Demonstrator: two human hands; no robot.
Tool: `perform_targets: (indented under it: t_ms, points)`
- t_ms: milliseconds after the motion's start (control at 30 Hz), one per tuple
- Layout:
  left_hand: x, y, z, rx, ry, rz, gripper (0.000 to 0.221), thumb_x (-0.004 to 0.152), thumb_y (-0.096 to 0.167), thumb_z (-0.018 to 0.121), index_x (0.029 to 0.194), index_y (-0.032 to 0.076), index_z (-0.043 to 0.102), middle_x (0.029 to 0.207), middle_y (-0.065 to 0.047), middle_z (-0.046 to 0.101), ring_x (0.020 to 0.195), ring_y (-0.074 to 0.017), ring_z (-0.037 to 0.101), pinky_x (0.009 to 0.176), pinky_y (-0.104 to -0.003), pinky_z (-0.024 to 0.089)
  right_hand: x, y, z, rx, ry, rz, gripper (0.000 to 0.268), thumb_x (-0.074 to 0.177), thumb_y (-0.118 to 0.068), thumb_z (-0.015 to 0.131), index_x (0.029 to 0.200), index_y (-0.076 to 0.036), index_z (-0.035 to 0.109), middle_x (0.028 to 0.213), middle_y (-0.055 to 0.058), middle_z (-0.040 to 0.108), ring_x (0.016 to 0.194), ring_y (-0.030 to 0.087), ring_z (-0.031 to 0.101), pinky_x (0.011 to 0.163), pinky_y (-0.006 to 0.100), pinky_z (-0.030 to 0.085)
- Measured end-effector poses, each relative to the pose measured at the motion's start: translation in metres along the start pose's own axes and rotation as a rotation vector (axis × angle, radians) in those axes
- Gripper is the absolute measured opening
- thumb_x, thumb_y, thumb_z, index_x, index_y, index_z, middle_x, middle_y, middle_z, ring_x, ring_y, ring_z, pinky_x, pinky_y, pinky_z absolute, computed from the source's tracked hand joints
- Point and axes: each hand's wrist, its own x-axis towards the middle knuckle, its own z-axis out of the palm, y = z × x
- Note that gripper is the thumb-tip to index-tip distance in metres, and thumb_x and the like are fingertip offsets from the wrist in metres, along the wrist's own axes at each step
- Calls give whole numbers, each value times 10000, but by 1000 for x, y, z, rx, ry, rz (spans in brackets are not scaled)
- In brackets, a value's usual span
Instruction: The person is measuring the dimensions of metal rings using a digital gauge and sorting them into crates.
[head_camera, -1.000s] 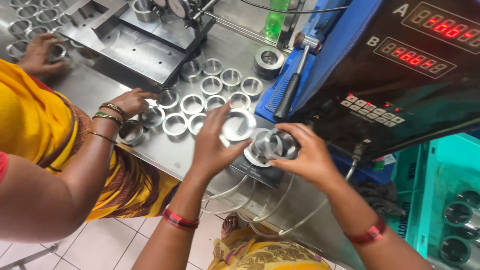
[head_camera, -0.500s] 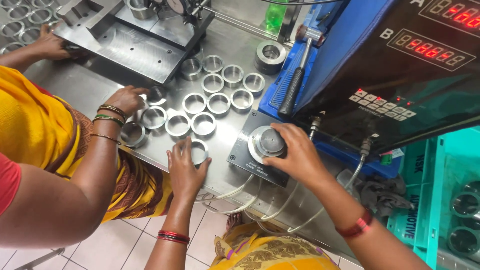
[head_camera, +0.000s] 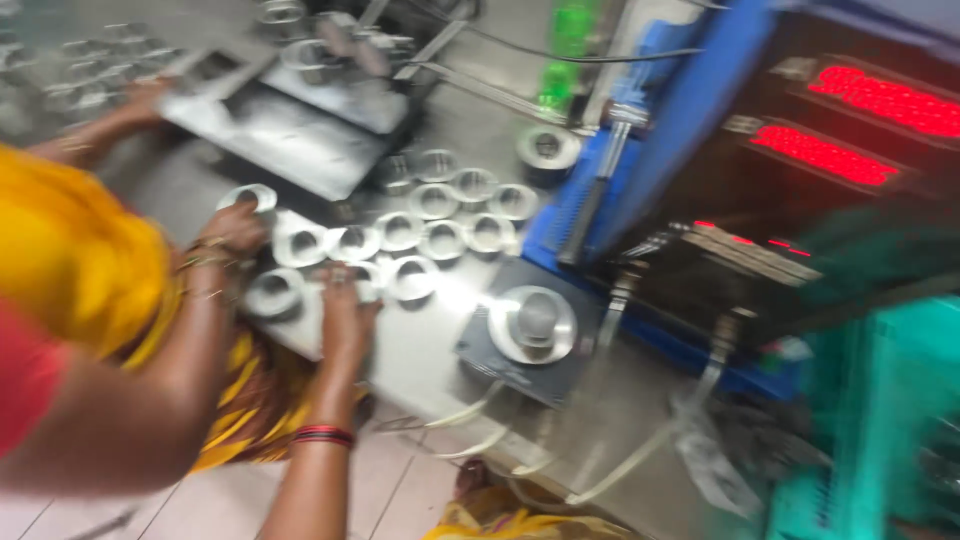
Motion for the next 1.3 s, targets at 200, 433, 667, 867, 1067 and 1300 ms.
perform_targets:
  t_ms: [200,433,667,867,1067,1300]
  points:
    - [7,70,-23,249,260,75,461,879,57,741,1338,66,695,1505,-234,479,1415,-435,478,1119,-517,406,-21,-97,30,-78,-45,397,704,698,-268,877,1304,-63,583,1299,160,633,1213,332,622,1001,480,492]
    - [2,134,-20,-209,159,33,322,926,139,750,1241,80,722,1339,-162,580,1294,-342,562,1093,-456,452,108,-217,-32,-78,-70,666,817,628,-174,893,1388,-183,593,1430,75,541,1262,302,592,1011,398,529]
    - [-26,216,-22,-468,-115,140,383,981,209,686,1337,73,651,1354,-127,618,1278,-281,594,1045,-382,488,121,-195,-38,-226,-162,845,440,831,-249,756,1256,-144,709,1296,138,705,1206,346,689,1017,408,564]
    - [-40,236,-18,-370,-383,413,975,606,284,936,1420,14,472,1436,-214,523,1335,-379,512,1089,-474,430,96,-204,-99,-104,111,1132,831,623,-210,990,1378,-124,653,1284,149,764,1158,321,754,968,404,585]
    - [-38,234,-22,-430,-333,497,931,677,240,916,1477,9,500,1413,-195,613,1339,-370,575,1261,-537,270,176,-239,-115,200,272,492,995,629,-174,916,1509,-38,470,1281,121,680,1121,282,713,981,430,577]
    - [-29,234,-64,-397,-76,397,859,716,309,919,1424,1,544,1354,-176,637,1277,-347,628,1152,-482,413,386,-455,-38,382,175,139,801,566,-239,962,1296,-114,657,1223,74,707,1108,204,664,940,347,525]
